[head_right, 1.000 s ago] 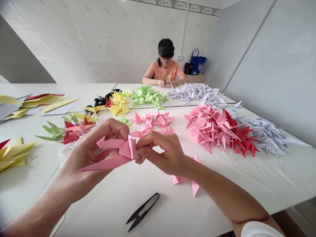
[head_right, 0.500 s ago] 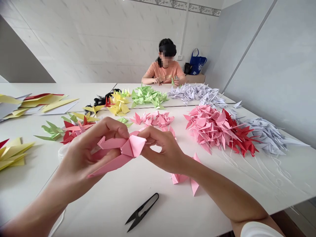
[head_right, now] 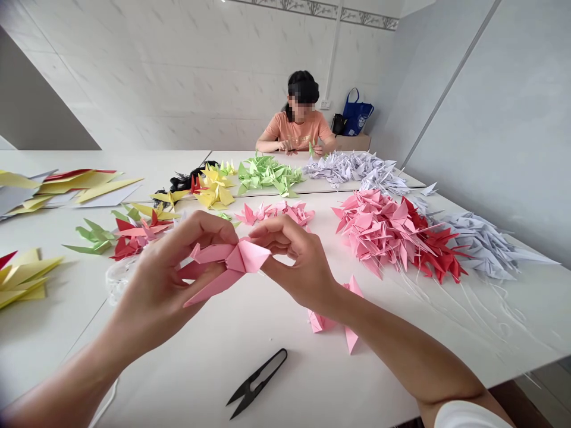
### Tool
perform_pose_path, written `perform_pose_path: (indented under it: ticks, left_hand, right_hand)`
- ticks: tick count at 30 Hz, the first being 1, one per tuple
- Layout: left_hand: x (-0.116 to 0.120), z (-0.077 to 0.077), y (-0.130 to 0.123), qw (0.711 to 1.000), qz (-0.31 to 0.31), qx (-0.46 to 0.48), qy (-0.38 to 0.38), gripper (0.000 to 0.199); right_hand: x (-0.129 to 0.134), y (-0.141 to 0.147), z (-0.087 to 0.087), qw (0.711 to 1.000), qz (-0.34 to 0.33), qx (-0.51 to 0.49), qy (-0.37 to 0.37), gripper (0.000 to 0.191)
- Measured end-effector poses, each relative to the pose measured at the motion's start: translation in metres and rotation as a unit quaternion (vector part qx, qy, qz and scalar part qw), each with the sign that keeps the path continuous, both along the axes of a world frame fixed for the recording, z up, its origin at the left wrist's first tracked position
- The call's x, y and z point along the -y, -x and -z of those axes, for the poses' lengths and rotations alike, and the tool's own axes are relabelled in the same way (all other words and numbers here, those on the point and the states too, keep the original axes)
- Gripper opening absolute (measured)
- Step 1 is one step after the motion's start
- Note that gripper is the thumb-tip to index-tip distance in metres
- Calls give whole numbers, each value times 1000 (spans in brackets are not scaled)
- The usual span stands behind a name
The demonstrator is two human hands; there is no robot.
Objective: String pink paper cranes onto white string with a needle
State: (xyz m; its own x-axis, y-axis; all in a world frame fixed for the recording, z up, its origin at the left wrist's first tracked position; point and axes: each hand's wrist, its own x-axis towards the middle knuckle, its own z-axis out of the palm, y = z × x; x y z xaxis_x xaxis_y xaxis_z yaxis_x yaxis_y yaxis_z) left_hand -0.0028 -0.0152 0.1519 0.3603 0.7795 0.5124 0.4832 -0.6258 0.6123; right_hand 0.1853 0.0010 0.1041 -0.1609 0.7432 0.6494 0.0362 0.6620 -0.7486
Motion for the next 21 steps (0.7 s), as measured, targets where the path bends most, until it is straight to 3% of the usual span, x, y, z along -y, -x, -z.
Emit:
perform_pose_path:
  ticks: [7, 21]
  left_hand:
    - [-4, 6, 0, 995, -38, -60, -69, 15]
    - [-9, 12, 0, 987, -52, -99, -112, 15]
  right_hand:
    - [-3, 1, -2, 1000, 10, 10, 16, 12]
    - [-4, -1, 1, 999, -4, 2, 37, 14]
